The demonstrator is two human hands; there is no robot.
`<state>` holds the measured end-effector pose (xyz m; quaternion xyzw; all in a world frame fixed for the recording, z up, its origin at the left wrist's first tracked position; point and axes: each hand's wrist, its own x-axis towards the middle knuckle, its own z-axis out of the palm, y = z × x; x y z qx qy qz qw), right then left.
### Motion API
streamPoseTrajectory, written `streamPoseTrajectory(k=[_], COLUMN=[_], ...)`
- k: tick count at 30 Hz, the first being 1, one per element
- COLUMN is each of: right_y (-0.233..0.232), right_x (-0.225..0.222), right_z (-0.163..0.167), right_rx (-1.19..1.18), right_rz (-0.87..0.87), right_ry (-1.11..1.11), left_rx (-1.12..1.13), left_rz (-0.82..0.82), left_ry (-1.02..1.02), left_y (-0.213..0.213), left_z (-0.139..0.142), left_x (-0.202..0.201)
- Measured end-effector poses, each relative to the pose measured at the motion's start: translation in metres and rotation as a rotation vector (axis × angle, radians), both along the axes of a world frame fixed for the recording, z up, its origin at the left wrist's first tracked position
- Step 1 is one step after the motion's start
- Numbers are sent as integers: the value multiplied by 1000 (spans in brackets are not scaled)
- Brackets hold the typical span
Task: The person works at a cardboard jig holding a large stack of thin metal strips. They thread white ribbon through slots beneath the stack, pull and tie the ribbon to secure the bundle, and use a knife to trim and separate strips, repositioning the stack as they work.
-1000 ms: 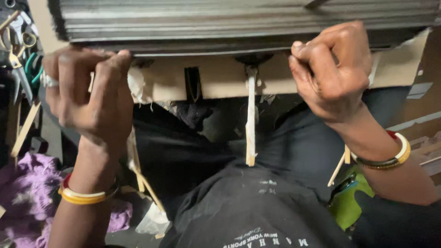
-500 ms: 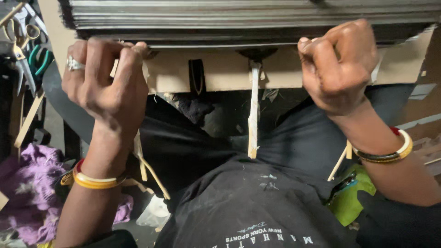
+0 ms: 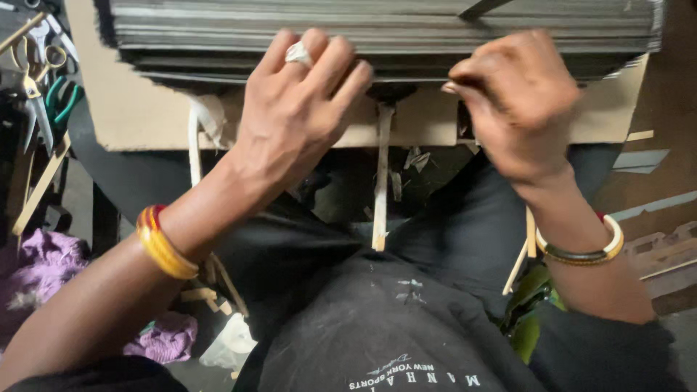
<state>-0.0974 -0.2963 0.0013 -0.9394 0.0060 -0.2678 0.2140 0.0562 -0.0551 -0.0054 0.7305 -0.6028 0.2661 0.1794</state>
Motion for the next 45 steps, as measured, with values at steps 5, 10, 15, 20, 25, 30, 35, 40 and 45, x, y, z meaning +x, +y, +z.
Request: streamPoseTrajectory(k=[5, 10, 15, 20, 25, 30, 35, 40, 45], right_y=[-55, -84, -71, -67, -88, -109, -110, -104, -59], right_x=[-2, 9, -5, -55, -106, -109, -121, -112, -37], right_z=[13, -5, -24, -16, -26, -56, -69, -77, -42], right_rx=[552, 719, 649, 627, 757, 856, 821, 922, 831], right_rz=[-395, -335, -311, -66, 421, 364, 461, 465, 572], right_ry=[89, 299, 82, -97, 494, 871, 577, 476, 295], left_rx=[-57, -87, -94, -55, -39, -40, -49, -47, -67], left_rz=[10, 2, -6, 16, -2, 3, 9, 7, -13], left_ry=[151, 239, 240, 237, 260, 254, 243, 242, 263], left_y=[-3, -7, -9, -10, -10, -10, -10, -8, -6], left_z=[-22, -25, -18, -19, -18, -15, -18, -22, -24], left_x=[1, 0, 3, 7, 8, 7, 7, 6, 7])
